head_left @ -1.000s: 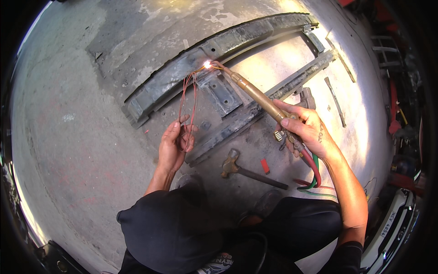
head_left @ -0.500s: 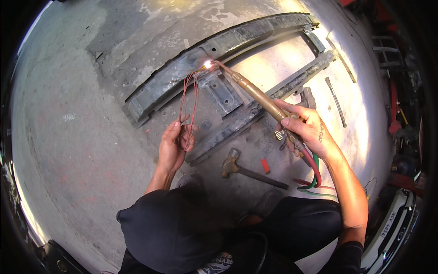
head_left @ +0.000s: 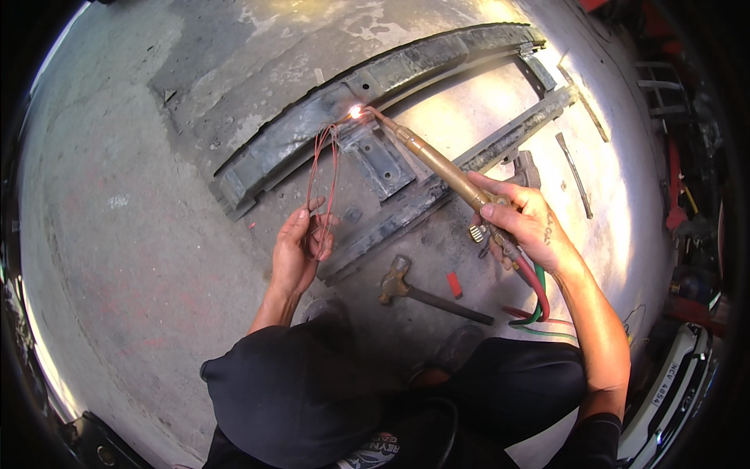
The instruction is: The person uses a welding torch to join two metal pieces on the floor. They hold a filler rod in one hand and the torch in the other, applying heat and filler to create a weld bead along the seam.
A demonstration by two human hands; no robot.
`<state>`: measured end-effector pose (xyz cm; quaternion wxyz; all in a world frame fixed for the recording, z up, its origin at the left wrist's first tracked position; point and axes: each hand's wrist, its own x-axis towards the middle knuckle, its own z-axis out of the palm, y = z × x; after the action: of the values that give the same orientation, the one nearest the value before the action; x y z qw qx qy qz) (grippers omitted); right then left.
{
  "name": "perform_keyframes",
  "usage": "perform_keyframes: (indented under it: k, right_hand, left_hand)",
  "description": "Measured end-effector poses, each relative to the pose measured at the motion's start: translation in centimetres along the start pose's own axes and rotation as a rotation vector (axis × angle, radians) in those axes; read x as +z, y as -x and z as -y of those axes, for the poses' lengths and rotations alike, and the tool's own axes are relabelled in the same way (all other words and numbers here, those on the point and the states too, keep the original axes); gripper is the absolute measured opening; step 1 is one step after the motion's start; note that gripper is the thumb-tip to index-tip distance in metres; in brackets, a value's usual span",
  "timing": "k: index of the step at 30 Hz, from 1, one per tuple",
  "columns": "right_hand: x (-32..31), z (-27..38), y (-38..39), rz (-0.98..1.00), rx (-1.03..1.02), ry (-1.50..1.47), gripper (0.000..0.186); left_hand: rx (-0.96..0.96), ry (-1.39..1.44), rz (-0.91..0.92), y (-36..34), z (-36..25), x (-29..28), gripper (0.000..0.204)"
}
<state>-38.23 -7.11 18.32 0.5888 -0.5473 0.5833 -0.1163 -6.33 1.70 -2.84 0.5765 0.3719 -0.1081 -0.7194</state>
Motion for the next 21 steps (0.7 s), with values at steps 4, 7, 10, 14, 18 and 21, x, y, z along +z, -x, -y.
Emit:
perform_keyframes:
  k: [4,7,10,14,18,21]
  right_hand:
    - [-0.26,-0.49,-0.23,0.012,-0.017,-0.036,0.056]
    - [-0.27,-0.51,-0.22,0.008,-0.019,-0.036,0.056]
    - [-0.22,-0.60,-0.19,0.010,-0.018,-0.024,0.056]
    - [0.00,-0.14,0.01,-0.005,0.004,-0.018,0.055]
    - [-0.01,-0.07,0.01,-0.016,-0.002,-0.023,0.055]
    - [0.08,0.05,0.09,-0.013,0.012,-0.018,0.055]
  left_hand:
    - [-0.003,0.004,0.003,-0.09,0.11,-0.08,0.042]
    - [-0.007,0.006,-0.004,-0.13,0.21,-0.15,0.042]
    - [-0.007,-0.009,0.003,-0.15,0.26,-0.41,0.044]
    - [-0.010,-0.009,0.001,-0.13,0.25,-0.39,0.044]
    - [-0.006,-0.008,-0.008,-0.07,0.23,-0.26,0.043]
    - [-0.005,-0.013,-0.006,-0.10,0.33,-0.47,0.044]
